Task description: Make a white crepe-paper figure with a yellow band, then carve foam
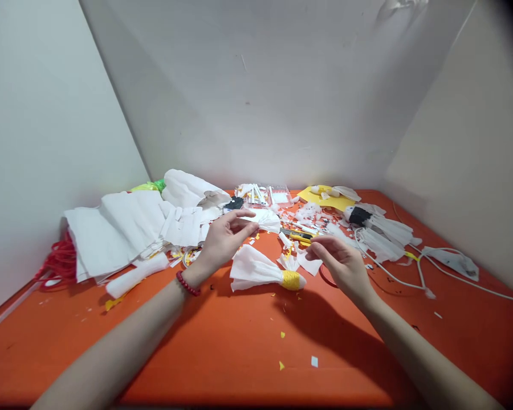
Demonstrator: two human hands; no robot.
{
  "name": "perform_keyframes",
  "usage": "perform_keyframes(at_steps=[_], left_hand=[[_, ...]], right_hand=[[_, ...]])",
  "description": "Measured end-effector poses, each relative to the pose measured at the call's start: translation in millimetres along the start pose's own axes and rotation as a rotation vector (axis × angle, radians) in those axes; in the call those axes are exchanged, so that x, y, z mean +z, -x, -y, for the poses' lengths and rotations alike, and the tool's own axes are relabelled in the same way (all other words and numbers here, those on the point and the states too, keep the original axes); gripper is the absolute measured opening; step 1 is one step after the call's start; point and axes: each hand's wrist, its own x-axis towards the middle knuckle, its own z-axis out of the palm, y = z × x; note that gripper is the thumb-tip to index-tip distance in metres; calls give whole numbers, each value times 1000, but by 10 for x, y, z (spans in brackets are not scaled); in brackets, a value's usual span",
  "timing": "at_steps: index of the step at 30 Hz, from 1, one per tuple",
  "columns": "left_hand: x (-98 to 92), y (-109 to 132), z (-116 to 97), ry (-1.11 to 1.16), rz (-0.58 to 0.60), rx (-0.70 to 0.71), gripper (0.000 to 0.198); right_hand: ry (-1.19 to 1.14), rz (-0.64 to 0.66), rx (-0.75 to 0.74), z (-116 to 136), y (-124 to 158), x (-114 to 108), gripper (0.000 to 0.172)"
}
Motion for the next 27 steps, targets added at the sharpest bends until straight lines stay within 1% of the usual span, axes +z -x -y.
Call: perform_keyframes(at_steps=[2, 5, 7, 10, 12, 14, 17, 19, 21, 24, 27], left_hand=[[-47, -131, 58, -26, 105, -84, 28], [-67, -294, 228, -46, 209, -182, 24], [-63, -362, 355, -49, 239, -218, 24], [-56, -404, 501, -49, 259, -234, 25], [-48, -412, 551, -50, 269, -231, 28], [-32, -423, 555, -59, 274, -215, 28], [11, -442, 455, -93, 278, -149, 26], [50, -428, 314, -124, 286, -75, 25], [95, -368, 143, -158, 297, 1, 23], [177, -191, -80, -189, 304, 93, 20], [270, 14, -195, -250, 322, 190, 17]], right_hand=[[-18, -7, 20, -26, -23, -36, 21], [-50, -6, 46, -57, -43, -78, 23], [-62, 1, 66, -65, -51, -97, 25], [-53, 9, 97, -63, -64, -119, 28], [-40, 11, 113, -66, -76, -131, 29], [-14, 25, 143, -81, -90, -140, 32], [33, 85, 206, -124, -102, -131, 34], [40, 133, 230, -143, -100, -103, 35], [21, 174, 220, -139, -91, -71, 36], [-119, 224, 188, -81, -70, -47, 45], [-297, 222, 195, -2, -50, -52, 53]])
